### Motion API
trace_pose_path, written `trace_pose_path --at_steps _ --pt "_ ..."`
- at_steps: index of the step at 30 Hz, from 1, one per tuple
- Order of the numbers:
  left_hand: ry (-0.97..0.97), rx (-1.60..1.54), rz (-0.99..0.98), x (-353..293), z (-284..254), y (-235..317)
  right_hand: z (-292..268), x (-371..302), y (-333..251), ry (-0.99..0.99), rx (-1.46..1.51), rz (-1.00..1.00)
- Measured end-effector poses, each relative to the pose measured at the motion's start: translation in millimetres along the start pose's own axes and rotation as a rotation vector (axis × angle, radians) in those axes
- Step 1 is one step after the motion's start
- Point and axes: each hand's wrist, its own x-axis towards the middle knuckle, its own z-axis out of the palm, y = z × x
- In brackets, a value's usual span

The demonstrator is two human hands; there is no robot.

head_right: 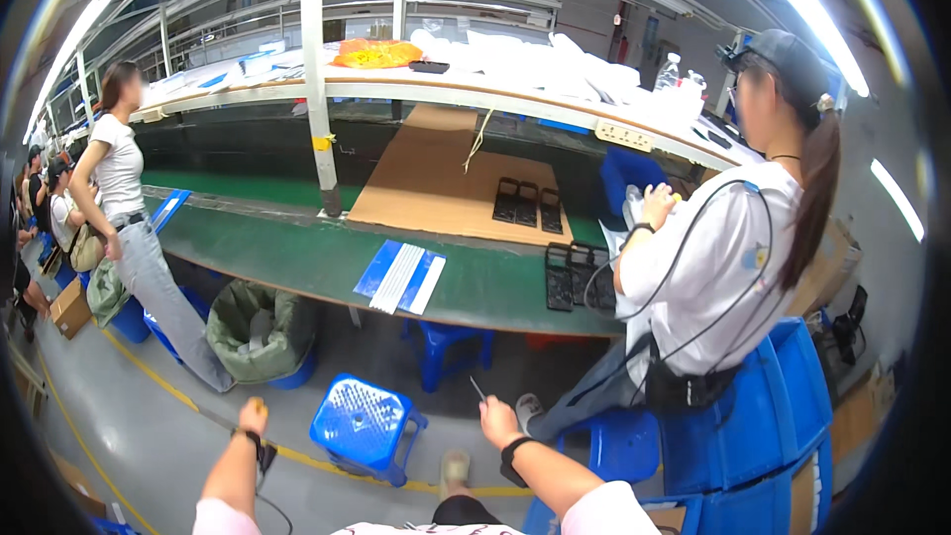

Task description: Assembling internal components and applying adhesive strips to a black electronic device housing.

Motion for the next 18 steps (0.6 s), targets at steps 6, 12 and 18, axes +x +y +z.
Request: trace_pose_path --at_steps 6,12,18 --pt "0.094 0.198 0.206 235 82 235 26 251 -47 0.191 -0.017 0.046" --pt "-0.201 0.402 -0.007 335 157 255 42 341 -10 0.079 -0.232 -0.026" --pt "0.038 0.409 0.150 343 149 281 49 367 32 0.091 -0.348 -0.107"
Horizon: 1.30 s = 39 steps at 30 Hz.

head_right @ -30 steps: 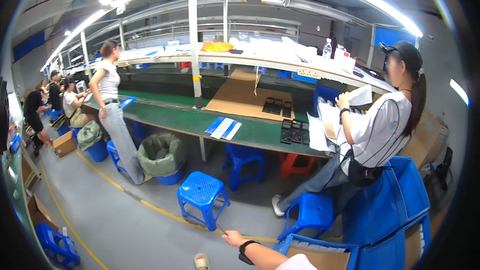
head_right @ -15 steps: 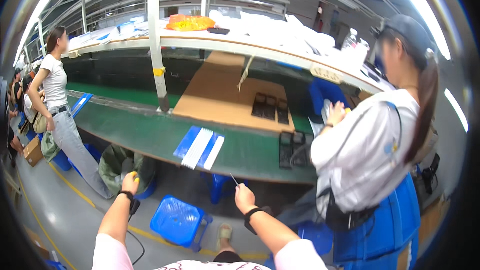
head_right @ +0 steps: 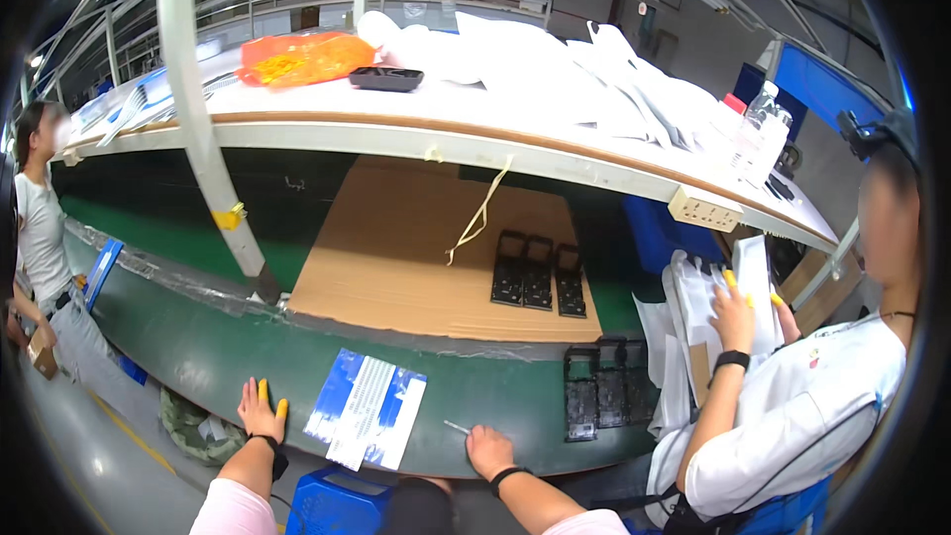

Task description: Assembling internal components and applying adhesive strips to a black electronic device housing.

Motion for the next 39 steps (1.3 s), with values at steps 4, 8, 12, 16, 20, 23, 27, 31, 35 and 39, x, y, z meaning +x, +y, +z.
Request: trace_pose_path --at_steps 4,8,12,16,20,23,27,31,35,39 --pt "0.040 -0.011 0.033 7 11 -3 6 7 5 -0.006 0.088 -0.013" --pt "0.039 0.021 0.029 18 15 -5 6 19 4 -0.018 0.135 -0.029" --pt "0.303 -0.446 -0.113 21 6 -22 4 16 11 -0.110 0.113 -0.004" --pt "0.000 -0.252 -0.672 -39 49 -152 6 8 19 -0.170 0.100 0.012" --pt "-0.669 -0.092 -0.603 -94 234 -256 3 5 7 -0.276 0.164 0.064" --pt "-0.767 -0.338 -0.506 -121 307 -233 -1 2 -11 -0.402 0.116 0.185" --pt "-0.792 -0.602 -0.407 -85 323 -208 12 11 -49 -0.119 -0.075 0.048" --pt "-0.807 -0.724 -0.274 -36 274 -220 22 17 -35 -0.010 -0.084 -0.029" --pt "-0.937 -0.795 -0.100 -55 259 -261 14 7 -38 0.159 -0.094 0.029" --pt "-1.621 -1.223 -0.780 -66 297 -312 26 0 -20 0.479 0.023 0.283"
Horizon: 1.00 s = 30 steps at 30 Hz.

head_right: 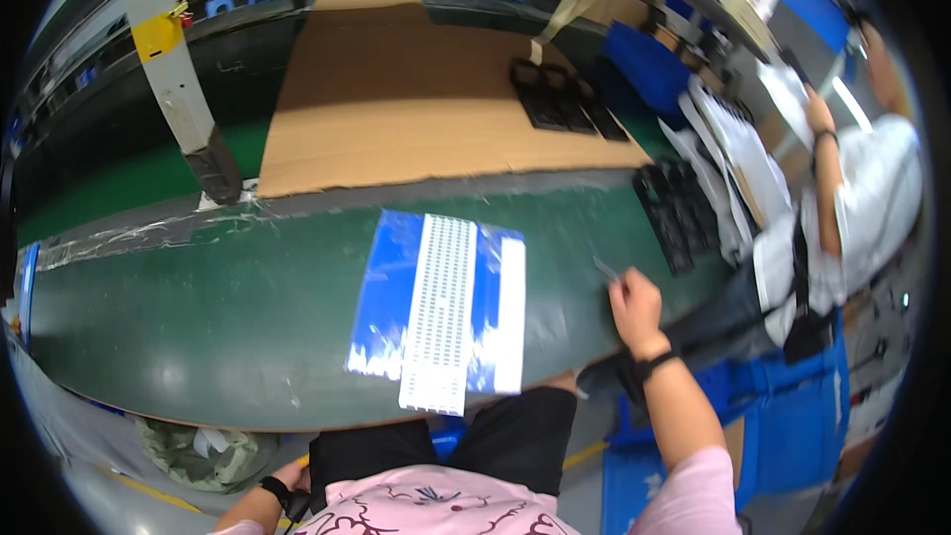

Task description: Assembling internal components and applying adhesive strips to a black electronic device housing.

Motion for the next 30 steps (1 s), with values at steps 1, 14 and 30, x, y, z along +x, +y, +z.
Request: trace_pose_path --at_steps 1,14,30 --pt "0.057 0.185 0.054 -16 4 16 0 -4 1 0.001 -0.035 0.028" --pt "-0.397 1.155 0.574 -233 216 120 -11 -27 0 -0.082 -0.223 0.007" --pt "-0.056 1.575 1.313 -253 344 266 -20 -17 5 -0.058 -0.050 0.056"
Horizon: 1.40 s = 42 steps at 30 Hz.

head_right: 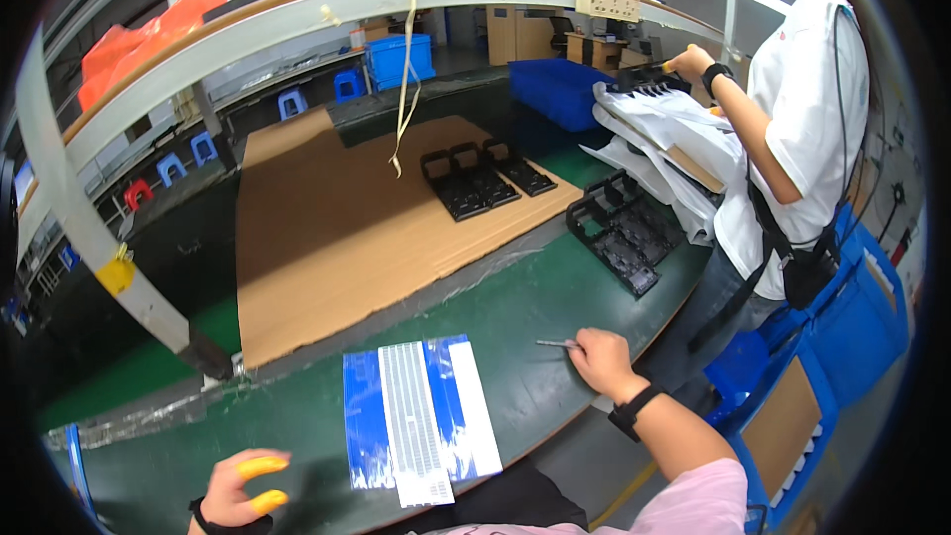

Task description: Assembling internal components and applying adhesive strips to a black electronic device housing.

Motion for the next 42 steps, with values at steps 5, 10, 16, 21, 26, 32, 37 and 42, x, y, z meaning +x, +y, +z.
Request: trace_pose_path --at_steps 5,10,16,21,26,32,37,42 --pt "-0.528 0.386 -0.027 57 33 -26 -2 6 7 0.011 0.020 -0.033" --pt "-0.612 0.385 -0.094 68 48 -26 3 22 -3 0.048 0.168 -0.175" --pt "-0.486 0.471 -0.147 72 89 -11 17 23 -43 0.083 0.769 -0.230" --pt "-0.408 0.486 -0.116 84 91 11 21 19 -41 0.112 0.793 -0.351" --pt "-0.190 -0.025 -0.133 194 112 22 19 12 -37 0.248 0.643 -0.229" --pt "-0.086 -0.327 -0.662 375 220 12 14 7 -41 0.413 0.633 -0.163" --pt "0.106 -0.346 -0.621 414 241 -11 5 12 -41 0.432 0.492 -0.286" --pt "0.439 -0.460 -0.314 343 152 -28 9 8 -68 0.246 0.949 0.144"
